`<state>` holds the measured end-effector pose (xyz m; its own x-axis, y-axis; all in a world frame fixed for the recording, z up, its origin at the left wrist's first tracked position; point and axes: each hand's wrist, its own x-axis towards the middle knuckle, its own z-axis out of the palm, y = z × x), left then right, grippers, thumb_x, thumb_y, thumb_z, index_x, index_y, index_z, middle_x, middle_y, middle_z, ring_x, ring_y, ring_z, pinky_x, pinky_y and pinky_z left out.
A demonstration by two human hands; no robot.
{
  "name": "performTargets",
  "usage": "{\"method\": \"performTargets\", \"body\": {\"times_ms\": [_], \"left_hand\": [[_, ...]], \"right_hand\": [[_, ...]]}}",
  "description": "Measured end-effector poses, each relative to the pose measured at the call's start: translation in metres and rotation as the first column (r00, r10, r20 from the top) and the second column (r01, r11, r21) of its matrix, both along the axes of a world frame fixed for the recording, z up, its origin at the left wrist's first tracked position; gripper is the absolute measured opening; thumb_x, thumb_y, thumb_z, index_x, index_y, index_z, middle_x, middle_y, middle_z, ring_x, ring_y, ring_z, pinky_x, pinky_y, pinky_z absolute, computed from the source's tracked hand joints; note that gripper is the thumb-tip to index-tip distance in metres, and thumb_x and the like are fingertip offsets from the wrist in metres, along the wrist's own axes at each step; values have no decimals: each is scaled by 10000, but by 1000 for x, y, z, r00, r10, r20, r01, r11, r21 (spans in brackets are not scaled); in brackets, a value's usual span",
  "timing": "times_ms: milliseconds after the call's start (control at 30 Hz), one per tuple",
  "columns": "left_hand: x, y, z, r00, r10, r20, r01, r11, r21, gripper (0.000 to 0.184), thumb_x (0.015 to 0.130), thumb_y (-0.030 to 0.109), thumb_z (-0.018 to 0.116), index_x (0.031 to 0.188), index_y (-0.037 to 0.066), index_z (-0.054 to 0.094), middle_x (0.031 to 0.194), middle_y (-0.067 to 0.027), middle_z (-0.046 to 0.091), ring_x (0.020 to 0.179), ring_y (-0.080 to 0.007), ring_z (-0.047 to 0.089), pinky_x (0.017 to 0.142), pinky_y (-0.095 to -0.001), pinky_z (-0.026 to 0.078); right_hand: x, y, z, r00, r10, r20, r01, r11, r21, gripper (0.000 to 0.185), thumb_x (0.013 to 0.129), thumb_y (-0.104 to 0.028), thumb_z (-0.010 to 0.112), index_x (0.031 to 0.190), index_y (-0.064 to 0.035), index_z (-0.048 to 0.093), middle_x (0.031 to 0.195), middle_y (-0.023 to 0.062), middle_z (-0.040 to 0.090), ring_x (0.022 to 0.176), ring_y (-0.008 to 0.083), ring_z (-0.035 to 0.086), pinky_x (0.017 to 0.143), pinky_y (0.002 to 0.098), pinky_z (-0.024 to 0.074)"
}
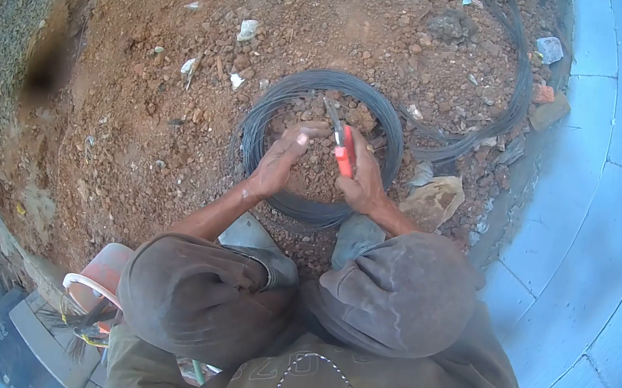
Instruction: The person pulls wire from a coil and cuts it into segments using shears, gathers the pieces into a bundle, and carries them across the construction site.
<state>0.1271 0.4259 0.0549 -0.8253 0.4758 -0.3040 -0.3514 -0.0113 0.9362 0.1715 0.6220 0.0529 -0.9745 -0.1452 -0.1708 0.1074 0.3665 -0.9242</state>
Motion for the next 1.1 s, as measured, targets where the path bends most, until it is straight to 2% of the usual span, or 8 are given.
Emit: {"method": "performTargets", "body": {"times_ms": [33,167,300,367,500,567,733,1100], "left_hand": [[-6,-7,0,930,-194,-312,100,950,-295,426,906,302,491,1285,111,452,1331,-87,415,1250,-261,345,1031,-435,258],[-22,-26,-12,711,-244,-659,-299,744,-597,606,739,267,692,1279,117,459,1314,-110,429,1243,-344,339,1029,-480,270],[-34,-42,-32,718,-307,-624,-415,530,-739,746,695,288,727,1333,118,379,1333,-122,399,1256,-356,317,1031,-489,269],[-44,-50,-41,827,-376,-418,-235,444,-864,837,678,299,740,1370,113,308,1341,-137,381,1273,-351,298,1041,-494,251],[-65,-43,-47,754,-440,-488,-258,485,-836,804,684,280,727,1357,96,328,1332,-125,394,1279,-326,302,1041,-470,268],[-74,-32,-50,660,-553,-508,-183,538,-823,708,697,264,706,1314,86,407,1314,-100,410,1257,-297,338,1026,-437,300],[-89,-16,-59,677,-611,-409,-105,470,-876,423,757,187,621,1170,114,571,1197,-61,507,1136,-272,449,951,-422,372],[-102,2,-61,616,-687,-386,-123,400,-908,199,738,149,590,913,59,618,921,-101,604,924,-291,580,717,-406,504]], "right_hand": [[4,7,4,999,-18,-27,16,999,-46,687,641,-139,504,1284,45,348,1155,209,499,1065,333,513,904,390,399],[35,41,-6,952,-146,270,229,924,-306,620,720,-187,533,1283,41,406,1096,128,537,1012,192,516,892,312,386],[49,49,8,919,-311,241,390,802,-452,621,763,-225,575,1294,33,383,1120,95,508,1059,158,468,928,304,344],[41,57,17,940,-271,210,338,830,-444,683,723,-228,588,1305,43,356,1171,119,477,1092,177,449,951,319,321],[38,59,27,959,-99,265,179,937,-300,749,639,-240,588,1293,57,374,1178,129,480,1082,187,457,951,327,320],[44,56,17,922,31,385,195,822,-535,712,641,-237,570,1265,66,409,1106,110,516,1018,177,482,914,306,338],[38,34,21,880,254,401,-85,916,-392,568,663,-233,537,1175,11,504,895,47,523,843,140,476,762,293,371],[40,19,11,697,529,484,-355,841,-407,604,651,-231,536,1199,19,482,1052,116,547,977,186,506,874,312,373]]}}
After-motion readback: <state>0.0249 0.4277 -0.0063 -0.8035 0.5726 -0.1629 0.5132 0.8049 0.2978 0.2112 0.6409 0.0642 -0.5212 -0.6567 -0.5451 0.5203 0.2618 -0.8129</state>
